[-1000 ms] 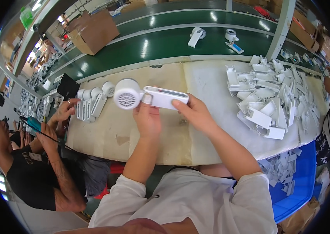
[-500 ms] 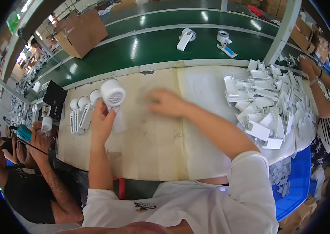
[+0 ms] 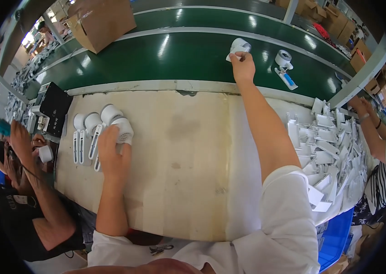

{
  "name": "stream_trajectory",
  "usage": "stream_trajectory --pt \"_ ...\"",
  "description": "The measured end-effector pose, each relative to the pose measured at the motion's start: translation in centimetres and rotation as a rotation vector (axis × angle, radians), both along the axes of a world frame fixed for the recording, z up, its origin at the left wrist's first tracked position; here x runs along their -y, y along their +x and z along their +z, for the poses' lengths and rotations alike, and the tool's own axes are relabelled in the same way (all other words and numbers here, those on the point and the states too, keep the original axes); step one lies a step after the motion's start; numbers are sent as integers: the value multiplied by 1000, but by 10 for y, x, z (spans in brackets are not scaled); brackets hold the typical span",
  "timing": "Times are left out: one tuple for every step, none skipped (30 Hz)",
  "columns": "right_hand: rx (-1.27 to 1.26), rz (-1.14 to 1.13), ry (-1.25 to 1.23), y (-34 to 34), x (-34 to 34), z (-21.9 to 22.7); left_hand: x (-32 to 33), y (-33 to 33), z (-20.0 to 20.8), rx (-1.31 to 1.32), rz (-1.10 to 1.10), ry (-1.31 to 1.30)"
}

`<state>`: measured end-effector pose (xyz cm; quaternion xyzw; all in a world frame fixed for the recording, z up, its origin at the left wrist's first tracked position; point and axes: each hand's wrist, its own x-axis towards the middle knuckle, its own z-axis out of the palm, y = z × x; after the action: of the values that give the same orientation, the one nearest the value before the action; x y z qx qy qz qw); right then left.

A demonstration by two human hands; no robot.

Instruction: The person assembles a handheld fan by hand, inserting internal wiring and rechargeable batteries into a fan housing, then attaching plastic covers.

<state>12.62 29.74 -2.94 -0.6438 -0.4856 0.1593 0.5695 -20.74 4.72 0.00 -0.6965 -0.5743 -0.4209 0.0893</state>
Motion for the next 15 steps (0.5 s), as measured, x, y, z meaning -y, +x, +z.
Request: stream_trajectory --pt "6 -8 4 5 8 3 -1 7 -4 15 -99 33" --pt "-7 35 85 4 19 8 2 13 -7 17 -97 43" --pt "-21 79 162 1 34 12 6 19 -13 209 -255 -59" --pt "31 119 238 -2 50 17 11 26 -17 400 -413 -163" --pt "31 130 241 -12 74 28 14 33 -19 694 -509 -354" --pt "116 177 261 -22 103 44 16 42 -17 990 -599 -542" --pt "206 219 275 -29 131 55 14 55 -11 1084 -625 -553" --pt "250 266 329 -34 158 63 12 70 -1 1178 -652 -564" --pt "290 327 379 -40 184 66 12 81 2 1314 -669 -601" --pt "474 342 423 -42 212 69 14 91 6 1450 -686 -635" --pt "656 357 470 -44 237 67 17 99 11 1462 -664 -632" --pt "759 417 542 -41 257 62 19 109 20 1545 -716 -738" --pt "859 478 617 -39 274 58 23 116 27 1625 -767 -843" --pt "903 547 684 -39 291 55 28 121 31 1634 -755 -844" --pt "944 615 753 -41 305 53 34 124 34 1543 -752 -939"
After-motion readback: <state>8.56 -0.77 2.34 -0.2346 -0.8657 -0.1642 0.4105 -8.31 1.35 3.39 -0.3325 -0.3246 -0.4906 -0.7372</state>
